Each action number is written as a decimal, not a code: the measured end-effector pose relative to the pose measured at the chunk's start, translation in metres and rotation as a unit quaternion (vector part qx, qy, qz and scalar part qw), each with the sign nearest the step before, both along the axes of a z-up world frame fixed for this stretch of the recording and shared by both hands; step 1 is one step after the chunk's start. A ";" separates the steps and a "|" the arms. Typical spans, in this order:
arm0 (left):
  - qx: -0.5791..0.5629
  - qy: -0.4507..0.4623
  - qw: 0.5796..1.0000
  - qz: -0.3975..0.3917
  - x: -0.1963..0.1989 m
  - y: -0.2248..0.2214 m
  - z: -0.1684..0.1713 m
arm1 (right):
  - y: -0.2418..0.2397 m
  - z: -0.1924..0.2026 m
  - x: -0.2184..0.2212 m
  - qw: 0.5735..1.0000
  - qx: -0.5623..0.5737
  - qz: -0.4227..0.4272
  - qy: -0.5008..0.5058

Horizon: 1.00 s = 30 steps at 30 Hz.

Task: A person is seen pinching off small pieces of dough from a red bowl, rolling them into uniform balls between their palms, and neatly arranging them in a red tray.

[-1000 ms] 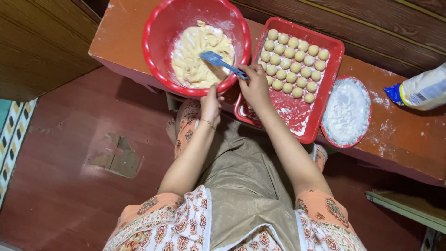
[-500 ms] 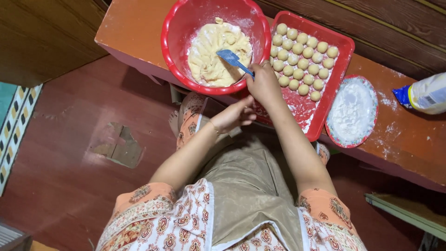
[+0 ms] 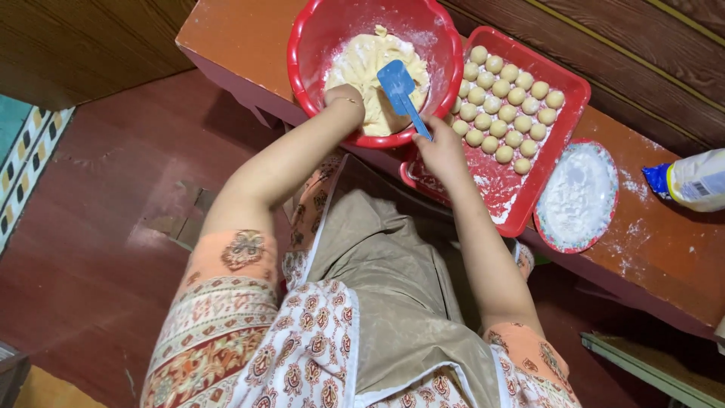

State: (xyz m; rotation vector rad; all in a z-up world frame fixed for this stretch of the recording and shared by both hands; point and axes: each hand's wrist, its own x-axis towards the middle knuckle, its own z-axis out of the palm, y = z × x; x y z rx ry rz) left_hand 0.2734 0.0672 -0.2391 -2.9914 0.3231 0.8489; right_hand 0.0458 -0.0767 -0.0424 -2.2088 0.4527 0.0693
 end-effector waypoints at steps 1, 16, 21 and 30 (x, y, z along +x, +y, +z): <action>0.000 0.000 1.000 0.000 -0.002 -0.004 0.004 | 0.001 0.001 0.000 1.000 0.000 0.000 0.000; -0.004 0.146 0.975 -0.170 -0.021 0.037 0.138 | -0.008 -0.018 0.009 0.996 0.082 0.009 0.023; -0.050 0.307 0.942 0.127 -0.003 0.024 0.127 | -0.003 -0.009 0.006 0.993 0.115 -0.007 0.008; 0.021 0.019 0.992 -0.126 0.012 0.027 0.028 | -0.004 -0.005 0.012 0.993 0.115 0.010 0.004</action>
